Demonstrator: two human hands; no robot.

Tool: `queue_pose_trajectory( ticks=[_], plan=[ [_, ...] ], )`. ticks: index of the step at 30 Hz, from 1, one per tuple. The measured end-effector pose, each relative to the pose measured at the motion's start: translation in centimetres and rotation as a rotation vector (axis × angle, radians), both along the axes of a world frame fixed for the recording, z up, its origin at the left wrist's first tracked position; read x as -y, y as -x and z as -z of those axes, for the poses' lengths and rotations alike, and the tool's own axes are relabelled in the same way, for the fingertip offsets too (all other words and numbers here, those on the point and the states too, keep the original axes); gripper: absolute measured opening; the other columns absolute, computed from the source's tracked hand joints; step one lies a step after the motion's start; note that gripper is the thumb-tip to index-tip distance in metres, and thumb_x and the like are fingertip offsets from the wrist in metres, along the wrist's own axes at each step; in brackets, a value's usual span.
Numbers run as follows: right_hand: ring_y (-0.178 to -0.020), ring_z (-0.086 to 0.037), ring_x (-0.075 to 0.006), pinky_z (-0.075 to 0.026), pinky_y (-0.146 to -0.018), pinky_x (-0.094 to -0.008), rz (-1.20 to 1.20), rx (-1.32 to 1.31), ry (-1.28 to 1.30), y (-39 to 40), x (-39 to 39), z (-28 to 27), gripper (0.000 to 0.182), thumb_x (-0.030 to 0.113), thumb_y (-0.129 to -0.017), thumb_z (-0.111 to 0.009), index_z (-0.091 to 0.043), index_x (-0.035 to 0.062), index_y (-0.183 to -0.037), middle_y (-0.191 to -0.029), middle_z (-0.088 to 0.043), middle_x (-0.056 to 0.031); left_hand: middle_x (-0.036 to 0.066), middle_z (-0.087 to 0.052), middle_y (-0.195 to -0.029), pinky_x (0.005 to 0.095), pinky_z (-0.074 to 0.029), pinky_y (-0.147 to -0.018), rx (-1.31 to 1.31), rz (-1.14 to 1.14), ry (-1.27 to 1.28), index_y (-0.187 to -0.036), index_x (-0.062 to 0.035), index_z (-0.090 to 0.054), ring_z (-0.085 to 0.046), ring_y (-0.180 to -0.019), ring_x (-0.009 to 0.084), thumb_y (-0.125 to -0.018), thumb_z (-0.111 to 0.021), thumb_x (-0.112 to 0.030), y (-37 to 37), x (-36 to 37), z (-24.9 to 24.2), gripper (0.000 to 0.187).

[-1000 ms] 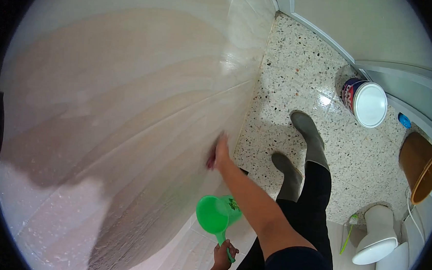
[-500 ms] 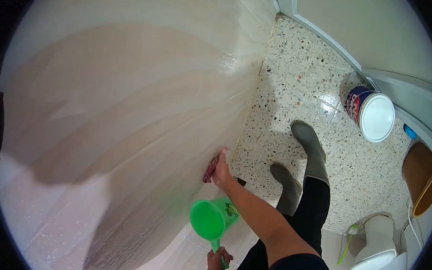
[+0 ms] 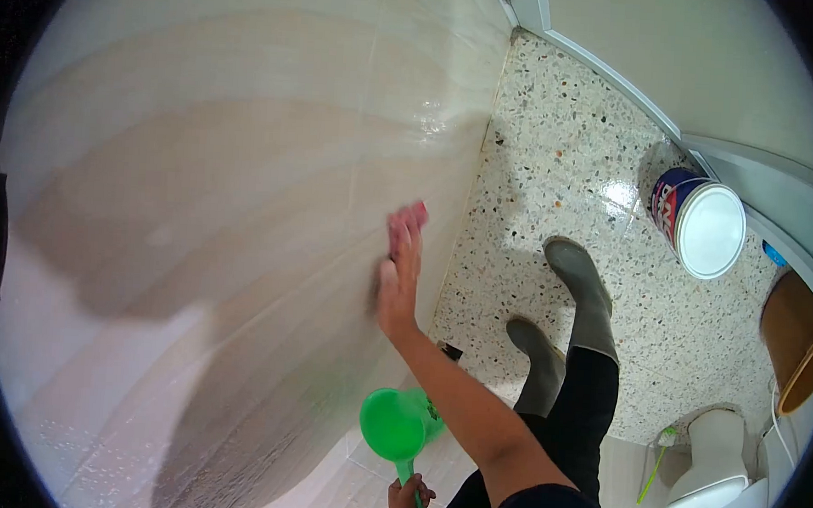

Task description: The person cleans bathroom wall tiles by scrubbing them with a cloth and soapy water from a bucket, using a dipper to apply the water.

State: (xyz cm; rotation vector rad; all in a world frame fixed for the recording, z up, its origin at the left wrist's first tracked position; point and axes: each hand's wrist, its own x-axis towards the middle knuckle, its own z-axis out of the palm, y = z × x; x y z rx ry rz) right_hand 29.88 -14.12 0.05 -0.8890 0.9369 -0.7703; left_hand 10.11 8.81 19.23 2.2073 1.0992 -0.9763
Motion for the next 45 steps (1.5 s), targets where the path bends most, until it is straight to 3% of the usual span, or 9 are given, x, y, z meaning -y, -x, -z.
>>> queue_pose_trajectory(
  ticks=[3,5,8,14,18,25,30,40,45],
  plan=[
    [-0.136,-0.018,-0.0273,-0.012,-0.111,-0.0373,0.04,-0.112,-0.419,-0.4,-9.2,6.4,0.06,0.036,-0.094,-0.031,-0.02,-0.0002,-0.142,-0.147,-0.02,-0.0166,0.004,-0.045,-0.047,0.0351,-0.047,-0.051,-0.036,0.01,-0.047,-0.07,-0.0059,-0.052,-0.042,-0.037,0.0172,-0.086,-0.059,-0.03,-0.5,0.8,-0.2,0.03],
    [-0.126,-0.038,-0.0297,-0.033,-0.102,-0.0464,-0.177,0.143,-1.378,2.2,-11.0,7.1,0.068,0.054,-0.093,-0.023,-0.027,0.005,-0.14,-0.141,-0.034,-0.0172,0.003,-0.044,-0.046,0.0353,-0.046,-0.05,-0.002,-0.004,-0.042,-0.067,-0.0059,-0.051,-0.041,-0.035,0.0168,-0.087,-0.058,-0.029,-0.7,0.9,0.1,0.031],
    [-0.115,-0.048,-0.0327,-0.041,-0.094,-0.05,-0.091,0.437,-1.438,1.6,-15.3,17.5,0.08,0.066,-0.088,-0.019,-0.028,0.0044,-0.138,-0.133,-0.044,-0.019,0.004,-0.044,-0.046,0.0352,-0.046,-0.05,-0.022,0.033,0.002,-0.066,-0.006,-0.051,-0.04,-0.035,0.0164,-0.087,-0.057,-0.027,-0.9,0.1,0.2,0.031],
    [-0.128,-0.033,-0.0242,-0.025,-0.106,-0.0421,-0.028,0.329,-1.044,-3.7,7.9,18.6,0.084,0.067,-0.088,-0.021,-0.024,0.0015,-0.14,-0.141,-0.033,-0.0144,0.005,-0.046,-0.05,0.033,-0.044,-0.05,-0.053,0.006,-0.084,-0.067,-0.0059,-0.053,-0.042,-0.04,0.0153,-0.087,-0.059,-0.029,-1.1,1.0,-0.3,0.031],
    [-0.136,-0.014,-0.0239,-0.01,-0.111,-0.0369,0.144,0.08,-0.099,-6.0,16.1,6.6,0.069,0.047,-0.094,-0.03,-0.013,0.0019,-0.144,-0.15,-0.014,-0.0123,0.006,-0.046,-0.049,0.0372,-0.051,-0.059,-0.045,-0.048,0.079,-0.065,-0.0043,-0.048,-0.045,-0.04,0.0168,-0.088,-0.051,-0.018,-0.7,-0.1,0.4,0.026],
    [-0.139,0.008,-0.0346,0.004,-0.11,-0.0465,-0.416,0.178,0.567,4.0,-1.3,-8.7,0.064,0.037,-0.097,-0.028,-0.003,0.0015,-0.144,-0.15,0.006,-0.0199,0.006,-0.046,-0.051,0.0364,-0.051,-0.059,-0.072,0.076,0.115,-0.067,-0.0039,-0.049,-0.046,-0.041,0.016,-0.087,-0.053,-0.019,-1.6,2.5,-1.5,0.025],
    [-0.137,-0.015,-0.0202,-0.013,-0.111,-0.0352,-0.182,0.337,-0.75,1.0,6.0,-4.2,0.082,0.055,-0.09,-0.039,-0.003,0.006,-0.145,-0.148,-0.015,-0.0219,0.006,-0.047,-0.051,0.0366,-0.052,-0.06,-0.056,0.123,0.17,-0.068,-0.0038,-0.05,-0.047,-0.042,0.0155,-0.087,-0.054,-0.019,-1.1,2.6,-2.4,0.025],
    [-0.14,0.0,-0.0347,0.002,-0.11,-0.0478,-0.09,0.208,0.475,1.7,9.9,-24.4,0.062,0.019,-0.089,-0.036,-0.014,-0.0005,-0.143,-0.151,-0.007,-0.0185,0.006,-0.049,-0.054,0.0356,-0.053,-0.061,0.01,0.128,0.283,-0.07,-0.0025,-0.051,-0.049,-0.045,0.0147,-0.087,-0.056,-0.021,-0.7,5.2,-5.7,0.025],
    [-0.14,0.002,-0.0239,0.002,-0.112,-0.0355,0.012,0.297,-0.005,-2.1,6.2,-14.2,0.063,0.037,-0.097,-0.026,-0.007,-0.0005,-0.143,-0.152,0.001,-0.0139,0.006,-0.05,-0.055,0.0353,-0.054,-0.062,0.023,0.216,0.362,-0.073,-0.0012,-0.051,-0.05,-0.046,0.0149,-0.087,-0.057,-0.022,-1.5,7.0,-8.9,0.026]
  ],
)
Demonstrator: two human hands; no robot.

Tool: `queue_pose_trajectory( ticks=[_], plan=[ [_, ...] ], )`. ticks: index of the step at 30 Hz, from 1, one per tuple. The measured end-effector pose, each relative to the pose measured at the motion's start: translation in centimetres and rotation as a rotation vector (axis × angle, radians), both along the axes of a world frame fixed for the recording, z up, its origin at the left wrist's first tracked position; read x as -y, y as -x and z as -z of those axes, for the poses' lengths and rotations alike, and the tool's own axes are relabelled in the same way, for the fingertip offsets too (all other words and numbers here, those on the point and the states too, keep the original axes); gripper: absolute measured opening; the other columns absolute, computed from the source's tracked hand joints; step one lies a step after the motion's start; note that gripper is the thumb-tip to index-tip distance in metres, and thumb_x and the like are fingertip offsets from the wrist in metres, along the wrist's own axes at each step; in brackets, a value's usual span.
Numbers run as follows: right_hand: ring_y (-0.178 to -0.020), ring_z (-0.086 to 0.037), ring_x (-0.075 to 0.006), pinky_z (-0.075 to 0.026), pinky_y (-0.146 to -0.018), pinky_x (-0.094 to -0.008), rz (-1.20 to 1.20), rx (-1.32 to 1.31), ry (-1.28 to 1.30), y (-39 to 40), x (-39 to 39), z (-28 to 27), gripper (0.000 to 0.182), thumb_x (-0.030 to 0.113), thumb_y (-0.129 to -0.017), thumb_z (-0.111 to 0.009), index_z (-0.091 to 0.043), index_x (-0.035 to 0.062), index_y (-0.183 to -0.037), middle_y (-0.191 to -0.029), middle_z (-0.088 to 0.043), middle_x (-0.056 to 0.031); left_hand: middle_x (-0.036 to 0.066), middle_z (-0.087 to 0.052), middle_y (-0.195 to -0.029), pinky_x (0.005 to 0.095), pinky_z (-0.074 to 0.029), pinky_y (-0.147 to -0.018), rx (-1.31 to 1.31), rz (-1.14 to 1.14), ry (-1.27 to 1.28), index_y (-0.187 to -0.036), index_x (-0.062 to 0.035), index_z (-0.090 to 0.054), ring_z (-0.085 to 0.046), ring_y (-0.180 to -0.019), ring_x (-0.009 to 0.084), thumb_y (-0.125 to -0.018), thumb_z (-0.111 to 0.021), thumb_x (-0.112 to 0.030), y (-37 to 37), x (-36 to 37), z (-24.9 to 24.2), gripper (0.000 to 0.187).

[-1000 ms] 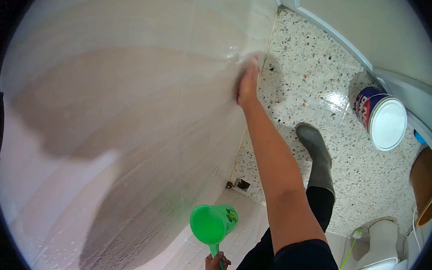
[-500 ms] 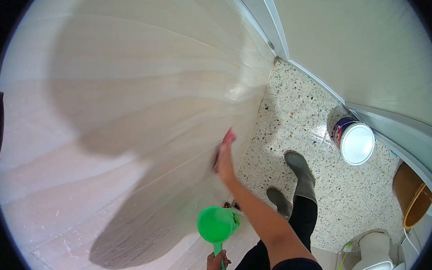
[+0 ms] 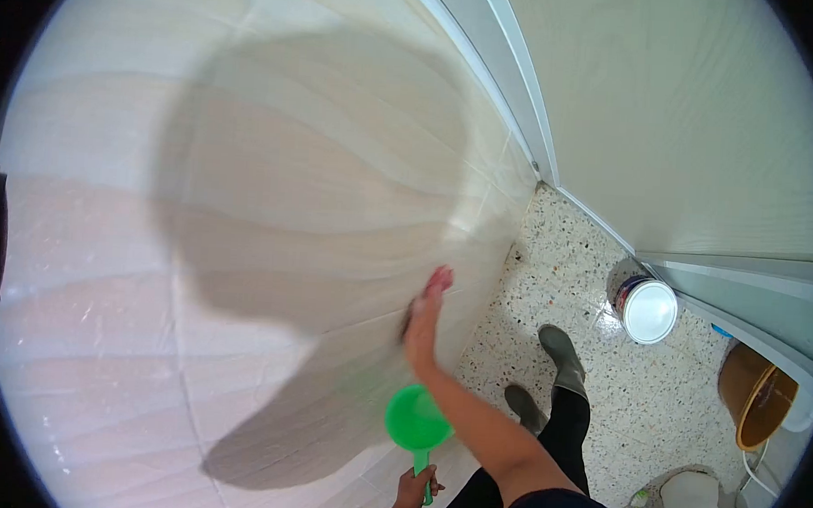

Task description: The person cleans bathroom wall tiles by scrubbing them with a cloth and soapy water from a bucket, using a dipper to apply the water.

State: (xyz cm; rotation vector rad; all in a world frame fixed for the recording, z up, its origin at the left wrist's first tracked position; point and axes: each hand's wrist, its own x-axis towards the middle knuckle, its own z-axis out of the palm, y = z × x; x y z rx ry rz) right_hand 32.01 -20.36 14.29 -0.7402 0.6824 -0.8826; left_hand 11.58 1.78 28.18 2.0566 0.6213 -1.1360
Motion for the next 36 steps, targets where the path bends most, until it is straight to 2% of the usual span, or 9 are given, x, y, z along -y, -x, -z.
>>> queue_pose_trajectory(
  ticks=[3,10,12,14,16,21,27,30,36],
  plan=[
    [-0.14,-0.004,-0.0217,-0.002,-0.112,-0.034,0.07,0.181,-0.341,-0.6,8.1,-0.3,0.061,0.039,-0.098,-0.024,-0.012,-0.0019,-0.142,-0.152,-0.005,-0.0129,0.007,-0.051,-0.057,0.0354,-0.054,-0.063,-0.017,0.003,0.045,-0.078,0.0012,-0.052,-0.051,-0.046,0.0155,-0.088,-0.057,-0.023,-0.1,0.1,-1.2,0.027],
    [-0.134,-0.024,-0.0337,-0.018,-0.109,-0.0396,0.186,-0.22,0.692,3.7,6.6,-20.2,0.048,-0.001,-0.085,-0.044,-0.037,-0.0005,-0.133,-0.14,-0.033,-0.0201,0.008,-0.054,-0.065,0.0322,-0.053,-0.058,-0.067,0.035,0.176,-0.099,0.006,-0.056,-0.051,-0.047,0.015,-0.088,-0.057,-0.025,-0.5,2.2,-4.6,0.033],
    [-0.116,-0.047,-0.0308,-0.035,-0.099,-0.037,0.076,-0.155,0.558,6.4,3.5,-21.3,0.048,-0.008,-0.081,-0.047,-0.041,0.0005,-0.127,-0.121,-0.049,-0.0208,0.007,-0.054,-0.066,0.0313,-0.053,-0.056,-0.084,0.07,0.199,-0.101,0.0056,-0.056,-0.051,-0.047,0.0141,-0.088,-0.058,-0.025,-1.0,2.8,-6.5,0.033],
    [-0.084,-0.059,-0.0263,-0.047,-0.081,-0.0348,-0.395,0.077,-0.171,9.2,0.7,-19.1,0.039,-0.009,-0.078,-0.049,-0.049,-0.0004,-0.116,-0.095,-0.058,-0.0155,0.005,-0.052,-0.063,0.0301,-0.051,-0.053,-0.081,0.132,0.247,-0.094,0.0034,-0.057,-0.051,-0.047,0.0124,-0.088,-0.059,-0.027,-1.7,3.3,-8.0,0.031],
    [-0.062,-0.057,-0.0231,-0.051,-0.064,-0.0361,-0.612,-0.101,0.314,12.7,0.0,-18.7,0.031,-0.008,-0.075,-0.053,-0.055,-0.0002,-0.105,-0.082,-0.059,-0.0124,0.004,-0.051,-0.062,0.0297,-0.05,-0.052,-0.066,0.2,0.25,-0.089,0.0016,-0.057,-0.051,-0.047,0.0121,-0.086,-0.06,-0.03,-2.5,3.5,-9.4,0.032],
    [-0.077,-0.063,-0.0265,-0.051,-0.064,-0.0362,-1.267,-0.723,1.192,15.5,-3.1,-14.3,0.029,0.014,-0.079,-0.056,-0.061,0.0026,-0.105,-0.09,-0.063,-0.0166,0.003,-0.051,-0.059,0.0278,-0.048,-0.049,0.012,0.433,0.126,-0.075,-0.003,-0.056,-0.053,-0.048,0.0127,-0.08,-0.066,-0.04,-3.5,3.9,-11.1,0.039],
    [-0.095,-0.062,-0.0352,-0.051,-0.07,-0.0474,-1.466,-0.906,1.934,14.5,-2.7,-15.1,0.031,0.019,-0.084,-0.051,-0.06,0.0045,-0.11,-0.099,-0.064,-0.019,0.003,-0.053,-0.06,0.0267,-0.045,-0.048,0.05,0.4,0.237,-0.076,-0.0038,-0.057,-0.054,-0.049,0.0127,-0.08,-0.066,-0.039,-3.8,5.0,-13.2,0.036],
    [-0.094,-0.062,-0.0352,-0.051,-0.071,-0.0477,-1.281,-0.87,1.65,14.5,-3.5,-11.0,0.028,0.019,-0.084,-0.051,-0.061,0.0055,-0.107,-0.1,-0.064,-0.0178,0.002,-0.052,-0.059,0.0255,-0.043,-0.049,0.05,0.365,0.297,-0.076,-0.0043,-0.057,-0.053,-0.05,0.0118,-0.08,-0.067,-0.038,-3.6,5.4,-13.9,0.035],
    [-0.086,-0.06,-0.0355,-0.048,-0.07,-0.0422,-1.018,-0.421,1.2,13.8,6.5,-27.4,0.013,0.009,-0.08,-0.053,-0.058,0.0051,-0.092,-0.091,-0.062,-0.017,0.001,-0.049,-0.06,0.025,-0.039,-0.045,0.08,0.253,0.328,-0.085,-0.0026,-0.059,-0.045,-0.046,0.0091,-0.081,-0.066,-0.034,-3.6,7.0,-16.3,0.032]
  ],
)
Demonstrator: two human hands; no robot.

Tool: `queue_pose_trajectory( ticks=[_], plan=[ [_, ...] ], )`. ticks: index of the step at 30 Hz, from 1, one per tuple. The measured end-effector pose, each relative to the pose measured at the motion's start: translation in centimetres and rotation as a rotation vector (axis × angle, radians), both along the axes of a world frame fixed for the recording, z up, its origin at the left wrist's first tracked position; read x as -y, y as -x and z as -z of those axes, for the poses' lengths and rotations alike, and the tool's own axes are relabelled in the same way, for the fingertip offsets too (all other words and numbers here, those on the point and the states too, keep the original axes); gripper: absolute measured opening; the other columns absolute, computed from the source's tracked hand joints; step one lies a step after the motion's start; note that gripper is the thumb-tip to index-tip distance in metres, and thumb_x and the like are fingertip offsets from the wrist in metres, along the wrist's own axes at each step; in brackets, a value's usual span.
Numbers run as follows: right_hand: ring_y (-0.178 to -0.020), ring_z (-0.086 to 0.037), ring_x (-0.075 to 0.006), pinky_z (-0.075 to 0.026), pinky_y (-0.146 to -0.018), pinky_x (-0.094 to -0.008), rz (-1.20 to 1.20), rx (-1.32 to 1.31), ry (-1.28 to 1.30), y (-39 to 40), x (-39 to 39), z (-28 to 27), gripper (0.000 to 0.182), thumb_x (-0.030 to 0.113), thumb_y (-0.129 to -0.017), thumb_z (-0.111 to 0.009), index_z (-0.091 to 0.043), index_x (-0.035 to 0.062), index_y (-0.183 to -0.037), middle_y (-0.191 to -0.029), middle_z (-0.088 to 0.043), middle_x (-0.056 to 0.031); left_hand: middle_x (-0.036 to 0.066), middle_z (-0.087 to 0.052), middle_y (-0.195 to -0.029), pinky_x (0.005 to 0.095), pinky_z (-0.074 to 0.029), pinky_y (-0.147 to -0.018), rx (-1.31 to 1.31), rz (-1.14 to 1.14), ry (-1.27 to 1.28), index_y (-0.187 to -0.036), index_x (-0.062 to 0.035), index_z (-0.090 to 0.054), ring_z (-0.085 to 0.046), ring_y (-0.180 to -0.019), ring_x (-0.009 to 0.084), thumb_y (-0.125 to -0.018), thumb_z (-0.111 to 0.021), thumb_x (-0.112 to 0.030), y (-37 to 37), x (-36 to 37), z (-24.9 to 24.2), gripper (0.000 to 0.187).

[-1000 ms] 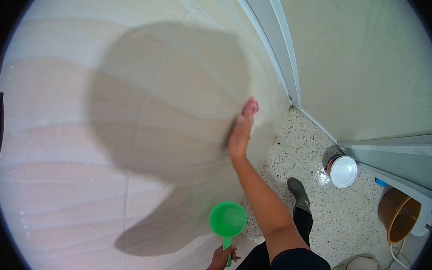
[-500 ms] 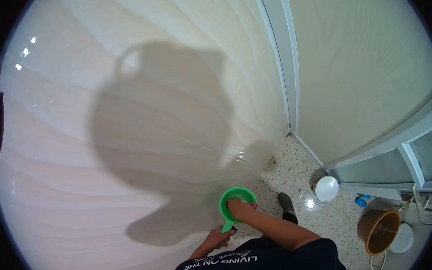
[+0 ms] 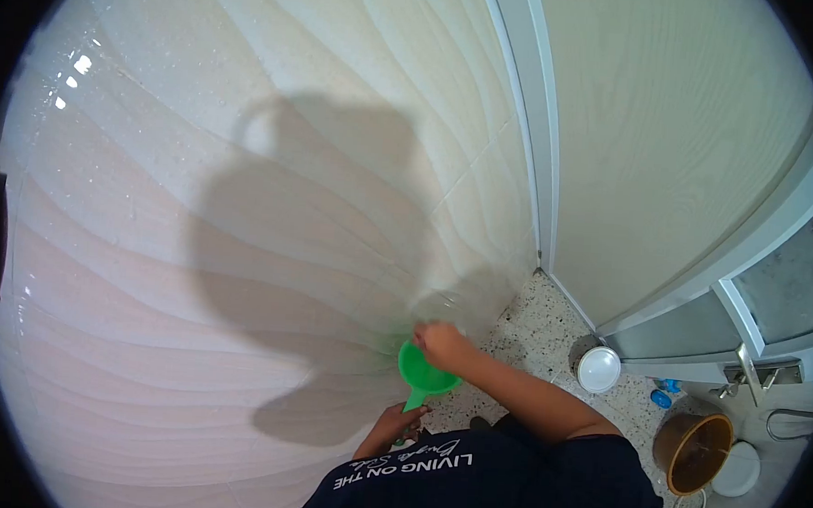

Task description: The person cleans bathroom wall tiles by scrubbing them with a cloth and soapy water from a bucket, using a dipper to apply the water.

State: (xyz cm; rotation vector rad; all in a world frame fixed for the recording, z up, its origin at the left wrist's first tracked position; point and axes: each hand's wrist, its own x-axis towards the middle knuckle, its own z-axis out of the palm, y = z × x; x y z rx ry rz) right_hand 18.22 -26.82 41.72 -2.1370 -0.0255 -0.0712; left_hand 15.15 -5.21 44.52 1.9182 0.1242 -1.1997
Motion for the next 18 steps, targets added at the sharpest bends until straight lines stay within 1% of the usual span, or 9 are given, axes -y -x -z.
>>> queue_pose_trajectory(
  ticks=[1,3,6,8,11,12,14,16,18],
  plan=[
    [-0.084,-0.06,-0.0354,-0.047,-0.07,-0.0428,0.113,0.266,-0.088,-0.1,2.0,-3.7,0.01,0.006,-0.078,-0.053,-0.055,0.0053,-0.087,-0.088,-0.061,-0.0161,0.001,-0.048,-0.06,0.0251,-0.037,-0.044,-0.007,-0.019,0.016,-0.088,-0.0022,-0.059,-0.044,-0.046,0.0089,-0.082,-0.066,-0.033,-0.4,0.0,0.3,0.032],
    [-0.09,-0.056,-0.0354,-0.046,-0.076,-0.0413,0.37,0.471,-0.238,-0.9,4.5,-10.3,0.019,0.0,-0.075,-0.054,-0.055,0.0043,-0.094,-0.097,-0.058,-0.0174,0.001,-0.047,-0.06,0.0252,-0.036,-0.043,-0.015,-0.034,0.029,-0.091,-0.0017,-0.06,-0.043,-0.046,0.0087,-0.083,-0.065,-0.031,-0.4,0.2,-0.4,0.031],
    [-0.106,-0.049,-0.0367,-0.042,-0.087,-0.0405,0.464,0.766,-0.34,-4.7,6.2,-13.9,0.035,-0.004,-0.073,-0.055,-0.052,0.0038,-0.106,-0.115,-0.051,-0.0187,0.001,-0.045,-0.061,0.0257,-0.036,-0.044,-0.02,-0.084,0.004,-0.094,-0.0008,-0.059,-0.04,-0.044,0.0089,-0.085,-0.063,-0.029,-0.4,1.7,-2.3,0.03],
    [-0.117,-0.041,-0.0386,-0.036,-0.095,-0.0407,0.61,1.087,-0.305,-8.1,6.3,-13.8,0.044,-0.002,-0.076,-0.053,-0.047,0.0035,-0.119,-0.127,-0.043,-0.0182,0.0,-0.043,-0.061,0.0257,-0.036,-0.046,-0.057,-0.15,0.041,-0.098,0.0004,-0.058,-0.038,-0.044,0.0089,-0.086,-0.061,-0.027,-0.7,1.8,-2.4,0.03],
    [-0.126,-0.033,-0.0374,-0.03,-0.102,-0.0407,0.731,1.081,-0.075,-10.6,6.9,-9.3,0.046,0.004,-0.079,-0.053,-0.043,0.0043,-0.124,-0.135,-0.037,-0.0175,-0.002,-0.041,-0.062,0.0234,-0.031,-0.046,-0.121,-0.205,0.031,-0.108,0.0012,-0.054,-0.035,-0.045,0.0078,-0.088,-0.058,-0.026,-0.7,2.0,-2.6,0.034],
    [-0.113,-0.047,-0.0301,-0.044,-0.086,-0.0365,0.944,0.967,-0.002,-11.2,7.1,-6.9,0.044,0.008,-0.084,-0.05,-0.042,0.0053,-0.127,-0.136,-0.036,-0.0153,-0.002,-0.041,-0.062,0.0234,-0.031,-0.046,-0.118,-0.202,0.028,-0.108,0.0012,-0.054,-0.035,-0.045,0.0078,-0.088,-0.058,-0.026,-0.7,2.3,-3.0,0.034],
    [-0.075,-0.058,-0.0223,-0.048,-0.053,-0.0309,1.041,0.726,-1.12,-12.8,6.8,-3.3,0.028,0.015,-0.088,-0.045,-0.048,0.0057,-0.115,-0.112,-0.053,-0.0148,-0.002,-0.04,-0.062,0.0224,-0.029,-0.045,-0.103,-0.215,-0.002,-0.107,0.001,-0.054,-0.034,-0.045,0.0075,-0.088,-0.057,-0.026,-0.2,3.0,-3.9,0.033],
    [-0.043,-0.044,-0.0163,-0.035,-0.033,-0.028,1.099,0.174,-1.669,-15.1,8.6,5.1,0.016,0.021,-0.091,-0.042,-0.049,0.0069,-0.097,-0.073,-0.055,-0.0105,-0.001,-0.041,-0.061,0.0245,-0.035,-0.047,-0.122,-0.221,0.018,-0.105,0.001,-0.054,-0.035,-0.045,0.0082,-0.088,-0.058,-0.026,-0.2,2.9,-4.0,0.032],
    [-0.04,-0.043,-0.0164,-0.036,-0.034,-0.0281,0.969,0.079,-1.873,-14.7,8.9,4.4,0.014,0.021,-0.09,-0.042,-0.046,0.0079,-0.09,-0.061,-0.047,-0.0085,0.0,-0.042,-0.061,0.0265,-0.04,-0.05,-0.128,-0.216,0.042,-0.104,0.0009,-0.055,-0.037,-0.044,0.009,-0.087,-0.059,-0.026,-0.8,2.8,-3.6,0.032]
  ],
)
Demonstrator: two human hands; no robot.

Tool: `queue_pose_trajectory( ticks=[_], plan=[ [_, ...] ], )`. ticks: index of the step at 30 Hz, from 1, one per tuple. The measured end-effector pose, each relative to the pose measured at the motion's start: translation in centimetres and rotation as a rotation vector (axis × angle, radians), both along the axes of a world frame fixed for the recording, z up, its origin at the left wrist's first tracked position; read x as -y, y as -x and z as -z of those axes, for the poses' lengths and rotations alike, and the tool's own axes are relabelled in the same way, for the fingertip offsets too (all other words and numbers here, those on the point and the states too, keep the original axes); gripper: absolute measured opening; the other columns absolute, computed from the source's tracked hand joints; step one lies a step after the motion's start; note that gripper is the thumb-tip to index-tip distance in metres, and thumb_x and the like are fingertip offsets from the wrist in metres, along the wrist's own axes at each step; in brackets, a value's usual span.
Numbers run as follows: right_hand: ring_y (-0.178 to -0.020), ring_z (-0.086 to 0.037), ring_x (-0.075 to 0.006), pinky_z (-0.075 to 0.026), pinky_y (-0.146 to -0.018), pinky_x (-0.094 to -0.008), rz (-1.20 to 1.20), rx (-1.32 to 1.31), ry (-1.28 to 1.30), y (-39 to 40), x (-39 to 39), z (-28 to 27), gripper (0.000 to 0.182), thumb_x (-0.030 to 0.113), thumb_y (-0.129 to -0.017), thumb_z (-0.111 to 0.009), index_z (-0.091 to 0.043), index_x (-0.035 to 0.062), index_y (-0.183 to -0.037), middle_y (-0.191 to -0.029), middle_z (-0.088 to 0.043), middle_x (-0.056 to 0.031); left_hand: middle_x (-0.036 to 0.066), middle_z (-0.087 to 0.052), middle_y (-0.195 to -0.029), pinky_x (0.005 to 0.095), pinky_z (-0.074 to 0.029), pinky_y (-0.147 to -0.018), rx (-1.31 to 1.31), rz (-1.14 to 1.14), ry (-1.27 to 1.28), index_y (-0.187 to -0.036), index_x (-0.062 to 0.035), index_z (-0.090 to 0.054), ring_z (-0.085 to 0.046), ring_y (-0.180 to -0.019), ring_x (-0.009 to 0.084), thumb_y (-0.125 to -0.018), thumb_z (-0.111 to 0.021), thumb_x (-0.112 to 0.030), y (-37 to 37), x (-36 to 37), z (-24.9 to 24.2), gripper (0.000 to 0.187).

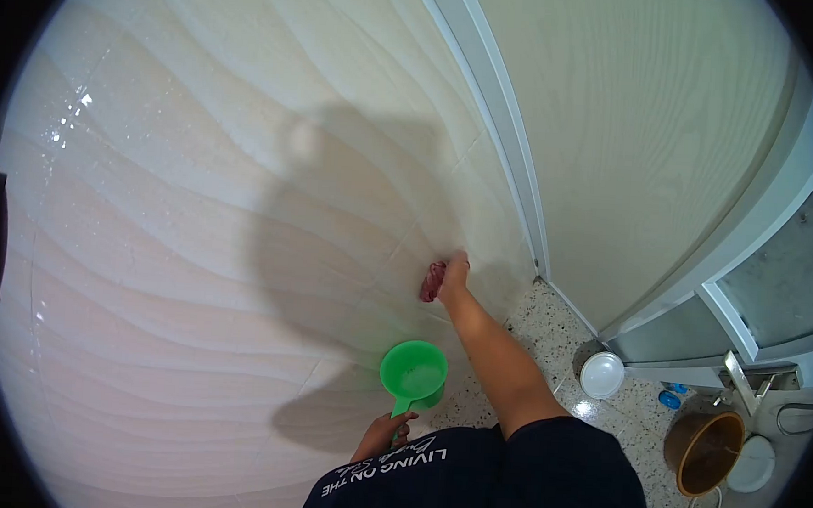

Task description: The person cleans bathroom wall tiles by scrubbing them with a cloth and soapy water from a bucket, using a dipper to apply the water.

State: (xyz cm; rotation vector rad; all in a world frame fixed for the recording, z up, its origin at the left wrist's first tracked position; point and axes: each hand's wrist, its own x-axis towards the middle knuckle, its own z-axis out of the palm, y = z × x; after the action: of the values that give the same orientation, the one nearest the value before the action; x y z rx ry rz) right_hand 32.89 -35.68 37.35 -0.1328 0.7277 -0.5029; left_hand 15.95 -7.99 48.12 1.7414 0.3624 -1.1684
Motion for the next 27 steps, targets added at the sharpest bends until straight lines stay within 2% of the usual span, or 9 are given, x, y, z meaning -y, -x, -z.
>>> queue_pose_trajectory(
  ticks=[1,2,6,10,12,18,20,22,27],
  plan=[
    [-0.037,-0.041,-0.0164,-0.036,-0.034,-0.0281,-0.096,0.114,-0.163,0.7,0.3,-0.9,0.015,0.022,-0.09,-0.042,-0.043,0.0089,-0.083,-0.049,-0.039,-0.0064,-0.001,-0.042,-0.061,0.0264,-0.04,-0.05,0.004,-0.001,-0.013,-0.104,0.0008,-0.055,-0.037,-0.044,0.0089,-0.087,-0.059,-0.026,-0.1,-0.4,0.6,0.032],
    [-0.045,-0.046,-0.0165,-0.038,-0.034,-0.0301,-0.21,0.05,0.057,2.2,0.3,-5.3,0.013,0.013,-0.088,-0.04,-0.046,0.0078,-0.098,-0.07,-0.05,-0.0111,-0.001,-0.041,-0.06,0.0262,-0.041,-0.05,0.006,-0.005,-0.026,-0.103,0.0006,-0.055,-0.037,-0.044,0.0088,-0.087,-0.059,-0.026,-0.1,-0.5,0.9,0.032],
    [-0.076,-0.058,-0.0237,-0.05,-0.054,-0.0302,0.451,-0.215,1.582,4.2,-0.7,-15.6,0.041,0.004,-0.089,-0.044,-0.034,0.0092,-0.129,-0.126,-0.035,-0.0171,-0.001,-0.041,-0.06,0.0259,-0.041,-0.05,0.019,-0.022,-0.04,-0.103,0.0005,-0.056,-0.038,-0.044,0.0085,-0.087,-0.059,-0.027,0.0,0.1,-0.1,0.032],
    [-0.082,-0.056,-0.0154,-0.049,-0.06,-0.0257,0.548,-0.1,1.436,0.7,2.9,-13.1,0.039,0.002,-0.091,-0.045,-0.037,0.0103,-0.128,-0.12,-0.044,-0.0126,-0.001,-0.042,-0.06,0.0255,-0.04,-0.05,0.037,-0.006,-0.092,-0.102,0.0012,-0.056,-0.038,-0.045,0.0084,-0.086,-0.06,-0.028,-0.4,-0.2,0.7,0.034],
    [-0.079,-0.054,-0.012,-0.047,-0.056,-0.0233,0.375,0.056,0.898,0.2,4.7,-10.3,0.036,0.007,-0.093,-0.045,-0.038,0.0114,-0.128,-0.113,-0.048,-0.0089,-0.001,-0.043,-0.061,0.0253,-0.04,-0.05,0.033,-0.01,-0.097,-0.103,0.0015,-0.056,-0.039,-0.046,0.0084,-0.086,-0.059,-0.029,-0.4,-0.6,1.3,0.035],
    [-0.062,-0.045,-0.0078,-0.039,-0.051,-0.0207,0.206,0.019,0.172,-0.6,1.0,6.4,0.031,0.01,-0.096,-0.04,-0.04,0.0129,-0.127,-0.091,-0.054,0.0005,-0.001,-0.041,-0.062,0.0228,-0.026,-0.042,-0.02,-0.034,-0.121,-0.108,0.0024,-0.053,-0.034,-0.045,0.0079,-0.088,-0.057,-0.027,-0.5,-0.4,1.2,0.036],
    [-0.067,-0.053,-0.0126,-0.044,-0.05,-0.0216,0.141,-0.026,0.492,-1.2,-3.1,8.1,0.039,0.015,-0.096,-0.038,-0.035,0.0124,-0.135,-0.082,-0.055,-0.0054,-0.001,-0.042,-0.062,0.0226,-0.026,-0.042,-0.04,-0.018,-0.116,-0.107,0.0022,-0.053,-0.034,-0.045,0.0079,-0.088,-0.057,-0.028,-1.0,-0.9,1.7,0.035],
    [-0.089,-0.05,-0.013,-0.046,-0.058,-0.0236,0.229,-0.283,1.052,2.5,-6.4,-3.2,0.048,0.007,-0.094,-0.039,-0.026,0.0093,-0.141,-0.124,-0.043,-0.0127,-0.001,-0.042,-0.062,0.0223,-0.028,-0.043,-0.071,0.009,-0.122,-0.105,0.0018,-0.054,-0.034,-0.045,0.0082,-0.089,-0.057,-0.027,-1.4,-1.7,2.6,0.033],
    [-0.128,-0.032,-0.0315,-0.04,-0.094,-0.0382,0.438,-0.289,1.648,1.6,-1.3,-5.9,0.05,0.009,-0.093,-0.042,-0.027,0.0052,-0.14,-0.141,-0.029,-0.0212,-0.001,-0.046,-0.062,0.0259,-0.043,-0.053,-0.094,0.133,-0.157,-0.1,0.0002,-0.058,-0.04,-0.045,0.0083,-0.086,-0.059,-0.032,-2.8,-2.0,3.2,0.035]
  ],
)
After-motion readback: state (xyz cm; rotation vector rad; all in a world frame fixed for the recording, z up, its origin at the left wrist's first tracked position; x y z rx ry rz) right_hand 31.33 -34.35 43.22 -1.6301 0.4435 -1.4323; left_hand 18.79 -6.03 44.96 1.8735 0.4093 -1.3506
